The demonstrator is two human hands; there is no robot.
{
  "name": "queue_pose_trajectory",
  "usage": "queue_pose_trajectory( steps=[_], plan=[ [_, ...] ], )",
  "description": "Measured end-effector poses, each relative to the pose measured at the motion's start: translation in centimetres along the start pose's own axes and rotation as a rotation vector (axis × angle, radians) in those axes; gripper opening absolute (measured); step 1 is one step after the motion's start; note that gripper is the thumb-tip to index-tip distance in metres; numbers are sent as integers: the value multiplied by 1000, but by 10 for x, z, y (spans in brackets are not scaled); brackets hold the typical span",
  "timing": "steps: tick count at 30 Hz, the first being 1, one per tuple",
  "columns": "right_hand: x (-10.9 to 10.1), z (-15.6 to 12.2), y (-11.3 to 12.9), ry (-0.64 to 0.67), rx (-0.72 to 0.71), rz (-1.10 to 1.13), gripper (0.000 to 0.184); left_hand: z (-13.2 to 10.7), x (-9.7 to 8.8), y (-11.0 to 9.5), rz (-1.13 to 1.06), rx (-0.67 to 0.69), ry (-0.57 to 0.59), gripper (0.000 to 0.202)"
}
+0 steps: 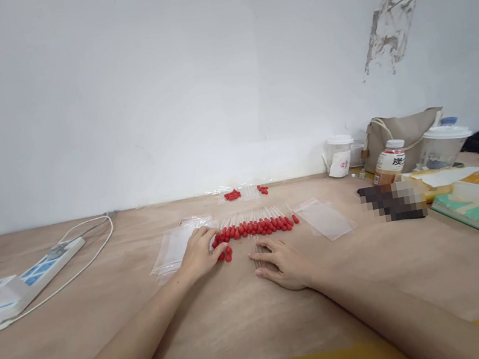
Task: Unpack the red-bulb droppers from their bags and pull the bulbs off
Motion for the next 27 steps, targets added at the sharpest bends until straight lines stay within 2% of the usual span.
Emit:
queue_pose_trajectory(
  steps=[2,6,12,16,21,24,27],
  plan=[
    [0,0,-4,7,-16,20,40,13,1,3,1,-9,48,28],
    [0,0,-10,13,-47,40,39,36,7,14,-62,-108,135,31],
    [-5,-2,-7,-6,-42,11,44,43,16,18,-118,-149,185,19],
    [-7,-5,-7,-64,0,4,45,37,12,11,-119,-185,115,18],
    [-5,-8,-17,-181,22,30,39,15,1,2,-189,-271,-137,18],
    [-7,-9,-21,-258,34,34,44,-5,2,-11,-312,-175,-221,20],
    [-14,-12,-24,-370,93,-46,57,-23,11,-28,-390,-49,-176,18]
  ],
)
Point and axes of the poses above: each hand's wrist, its own z-axis towards the middle knuckle, its own x-axis out of the palm, y = z × x, the point moved 3 cm from there along z, towards the middle knuckle, and after that the axes turned 9 degrees about y, right-handed, at the moved point
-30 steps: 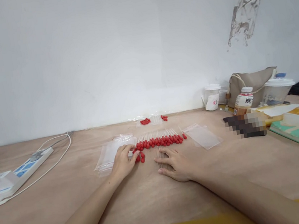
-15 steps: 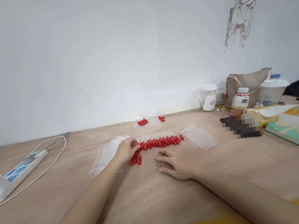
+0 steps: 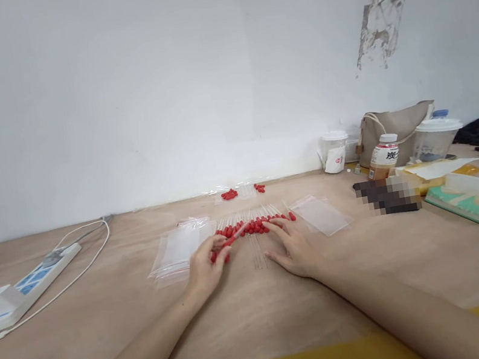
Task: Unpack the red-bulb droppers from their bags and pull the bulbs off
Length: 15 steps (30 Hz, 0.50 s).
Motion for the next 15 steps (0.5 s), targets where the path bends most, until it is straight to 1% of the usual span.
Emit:
queue_pose_trajectory(
  steps=[2,3,6,8,10,13,15],
  plan=[
    [-5,0,0,-54,-8,-73,61,-9,9,-8,-8,79,53,14],
    [-6,0,1,-60,-35,-98,59,-12,12,-11,-4,118,72,13],
    [-5,-1,3,-24,-137,-118,43,-14,19,-16,7,208,95,11],
    [-3,-1,3,-4,-176,-114,32,-13,20,-15,1,229,95,10],
    [-1,-1,4,13,-198,-108,25,-11,20,-12,-14,222,83,10],
    [1,-1,7,31,-216,-100,20,-10,20,-12,-9,222,84,11],
    [1,-1,10,32,-216,-99,20,-10,21,-17,44,260,125,17]
  ],
)
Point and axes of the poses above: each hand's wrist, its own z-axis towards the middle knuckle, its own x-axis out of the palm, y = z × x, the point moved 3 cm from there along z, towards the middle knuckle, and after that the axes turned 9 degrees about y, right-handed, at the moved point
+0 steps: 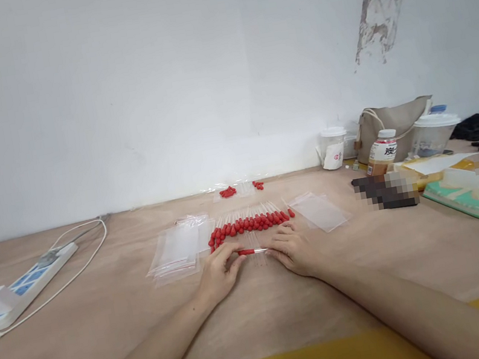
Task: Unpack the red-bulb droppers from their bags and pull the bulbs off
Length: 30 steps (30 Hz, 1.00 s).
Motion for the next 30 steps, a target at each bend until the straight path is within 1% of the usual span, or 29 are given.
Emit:
queue_pose_trajectory(
  steps=[3,5,8,11,14,18,21,23,25,27,29,30],
  plan=[
    [0,0,4,0,9,-3,21,4,2,-10,138,79,79,27],
    [-1,-1,6,10,6,-4,22,6,3,-14,224,113,101,25],
    [-2,-3,9,50,-17,-10,24,7,4,-16,299,109,108,17],
    [-5,-5,9,74,-30,-24,25,6,4,-16,354,123,124,17],
    [-8,-8,9,79,-44,-25,26,4,1,-18,423,195,141,17],
    [-8,-9,10,68,-76,-10,26,1,-8,-20,509,280,153,16],
    [-8,-7,15,52,-92,0,25,0,-14,-21,543,303,166,17],
    [-8,-6,18,45,-95,7,25,0,-15,-22,547,301,199,17],
    [-9,-6,19,54,-91,14,26,-1,-16,-19,550,283,245,18],
    [-12,-7,15,68,-81,22,29,-3,-20,-12,554,253,285,19],
    [-16,-8,4,53,-32,27,31,-7,-30,1,555,210,266,20],
    [-19,-9,-3,26,20,25,32,-9,-38,8,546,178,218,19]
  ],
)
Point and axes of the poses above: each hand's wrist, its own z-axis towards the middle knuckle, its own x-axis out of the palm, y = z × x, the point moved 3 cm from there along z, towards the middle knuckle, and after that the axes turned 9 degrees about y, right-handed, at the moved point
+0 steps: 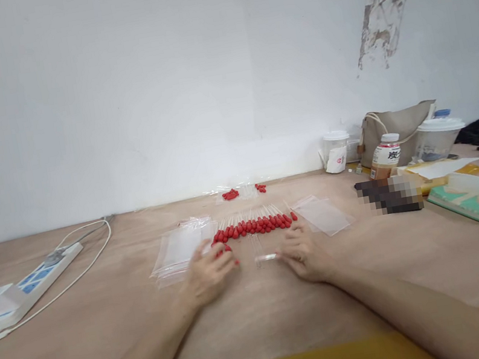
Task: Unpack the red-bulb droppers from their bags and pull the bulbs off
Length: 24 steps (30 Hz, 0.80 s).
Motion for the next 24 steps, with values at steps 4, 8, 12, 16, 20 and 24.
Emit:
queue_pose_trajectory(
  steps=[4,8,12,16,20,24],
  plan=[
    [-7,0,-21,-58,232,-5,28,-14,-10,35,-141,-319,-272,18],
    [0,5,-11,18,270,-31,24,-9,-3,42,-316,-502,-241,28],
    [9,8,-4,32,317,-74,24,-8,13,44,-395,-627,-79,32],
    [16,13,-4,15,309,-115,24,-12,21,48,-510,-690,-10,32],
    [20,16,1,17,268,-103,22,-12,23,47,-536,-711,27,29],
    [26,16,4,48,239,-51,20,-11,23,44,-594,-698,52,28]
  ],
)
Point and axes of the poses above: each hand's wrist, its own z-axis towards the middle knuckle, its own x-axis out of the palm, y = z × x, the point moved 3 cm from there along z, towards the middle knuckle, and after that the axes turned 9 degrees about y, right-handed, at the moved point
